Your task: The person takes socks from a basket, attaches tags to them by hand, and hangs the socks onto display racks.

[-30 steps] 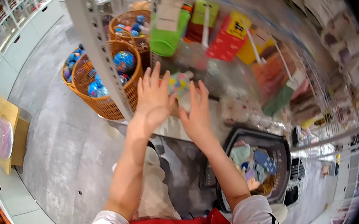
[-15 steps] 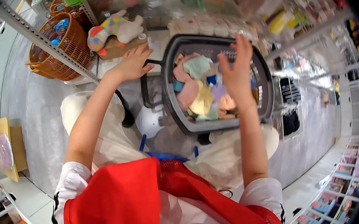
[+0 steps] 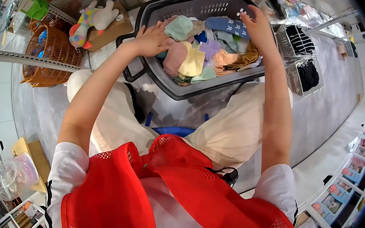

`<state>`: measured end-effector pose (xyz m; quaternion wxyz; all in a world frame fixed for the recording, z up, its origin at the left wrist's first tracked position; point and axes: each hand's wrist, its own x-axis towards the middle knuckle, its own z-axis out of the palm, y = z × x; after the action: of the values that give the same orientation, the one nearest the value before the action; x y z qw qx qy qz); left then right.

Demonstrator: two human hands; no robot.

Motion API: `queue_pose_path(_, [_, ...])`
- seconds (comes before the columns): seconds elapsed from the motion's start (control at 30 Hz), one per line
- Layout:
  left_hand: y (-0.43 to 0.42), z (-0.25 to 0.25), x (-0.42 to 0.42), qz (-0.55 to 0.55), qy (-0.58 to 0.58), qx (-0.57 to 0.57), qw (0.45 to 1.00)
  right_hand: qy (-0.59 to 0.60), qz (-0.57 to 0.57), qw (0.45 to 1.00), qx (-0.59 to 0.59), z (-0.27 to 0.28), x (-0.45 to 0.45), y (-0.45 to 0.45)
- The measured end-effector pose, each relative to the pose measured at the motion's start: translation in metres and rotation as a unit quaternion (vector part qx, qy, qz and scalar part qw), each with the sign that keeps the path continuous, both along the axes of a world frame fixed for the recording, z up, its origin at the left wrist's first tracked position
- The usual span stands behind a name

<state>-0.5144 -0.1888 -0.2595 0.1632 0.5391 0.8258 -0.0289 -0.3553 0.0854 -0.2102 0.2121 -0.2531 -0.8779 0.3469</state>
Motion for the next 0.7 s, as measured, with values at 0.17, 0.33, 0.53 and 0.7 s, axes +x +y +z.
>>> queue_pose_path(0.17, [-0.009, -0.043, -0.036, 0.037, 0.131, 0.116, 0.984, -0.233, -0.069, 0.961, 0.133, -0.063, -0.032, 0.048])
queue_pose_path(0.33, [-0.003, -0.049, -0.048, 0.059, 0.098, 0.177, 0.977, -0.293, -0.098, 0.932, 0.191, -0.064, -0.024, 0.114])
queue_pose_path(0.53, [0.013, -0.04, -0.063, 0.083, 0.069, 0.177, 0.978, -0.365, 0.011, 0.922, 0.127, -0.062, -0.038, 0.137])
queue_pose_path(0.7, [0.017, -0.037, -0.062, 0.098, 0.074, 0.147, 0.982, -0.439, -0.02, 0.877, 0.192, -0.066, -0.065, 0.143])
